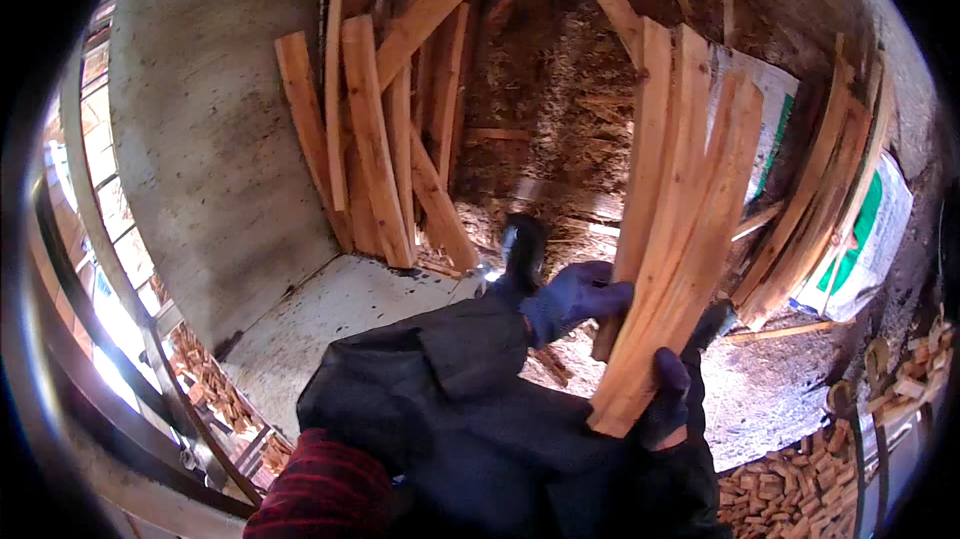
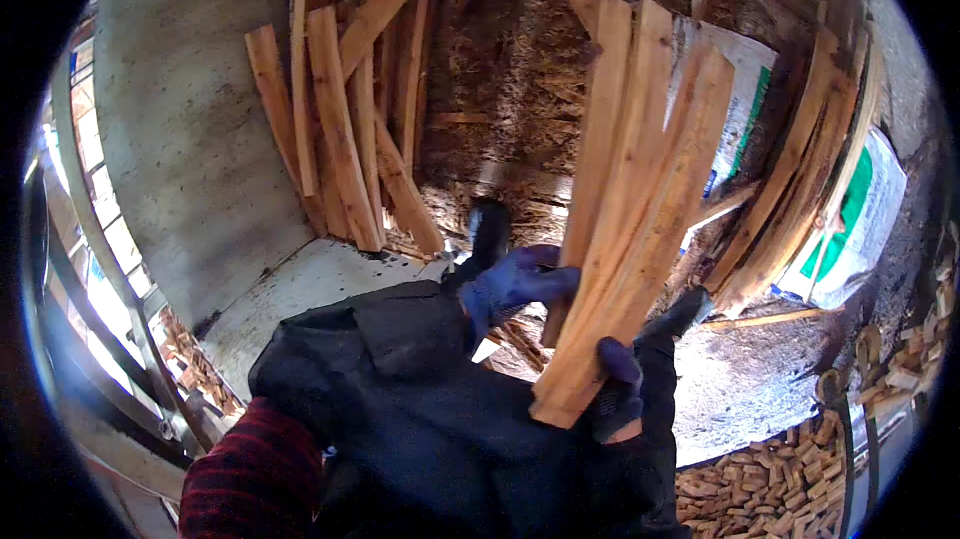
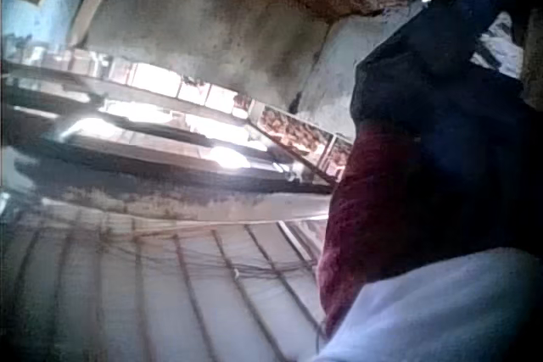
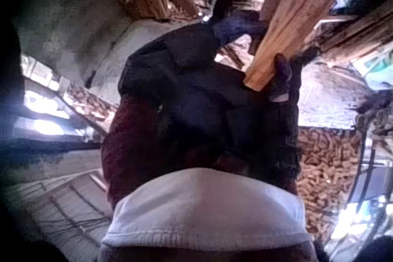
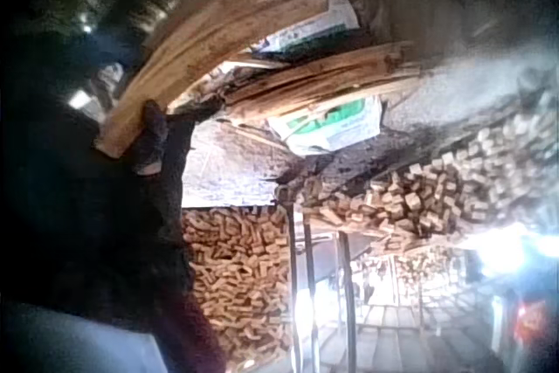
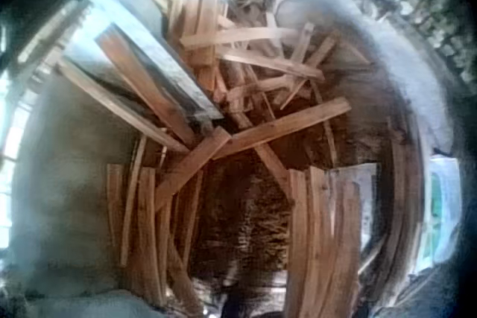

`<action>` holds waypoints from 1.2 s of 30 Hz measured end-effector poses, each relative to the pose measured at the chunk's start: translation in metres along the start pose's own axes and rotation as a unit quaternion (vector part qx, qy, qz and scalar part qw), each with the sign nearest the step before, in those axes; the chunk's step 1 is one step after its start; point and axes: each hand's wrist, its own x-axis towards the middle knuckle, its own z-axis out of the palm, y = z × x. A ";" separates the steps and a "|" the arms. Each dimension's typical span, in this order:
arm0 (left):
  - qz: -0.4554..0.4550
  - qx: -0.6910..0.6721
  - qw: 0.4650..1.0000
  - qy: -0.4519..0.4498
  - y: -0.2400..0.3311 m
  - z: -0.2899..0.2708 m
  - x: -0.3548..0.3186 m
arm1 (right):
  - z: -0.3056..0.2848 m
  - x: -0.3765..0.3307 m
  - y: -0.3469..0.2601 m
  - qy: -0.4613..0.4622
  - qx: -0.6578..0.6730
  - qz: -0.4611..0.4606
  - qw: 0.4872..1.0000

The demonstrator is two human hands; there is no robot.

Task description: The person repeatedly picks up small wooden planks from a pile on the floor and stacks them onto a growing pile nearby. The person wears gloves and uses both hands to gather and place the planks in a repetitive cycle.

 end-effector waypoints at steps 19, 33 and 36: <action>-0.060 0.333 0.654 0.677 -0.045 -0.316 -0.043 | 0.001 0.022 0.015 -0.075 -0.049 -0.060 0.994; 0.124 0.088 0.938 0.313 0.036 -0.104 -0.059 | -0.012 0.006 0.006 0.037 -0.022 -0.060 0.997; 0.137 -0.168 0.962 0.167 0.057 -0.026 -0.028 | -0.006 -0.004 -0.012 0.015 -0.012 -0.022 1.000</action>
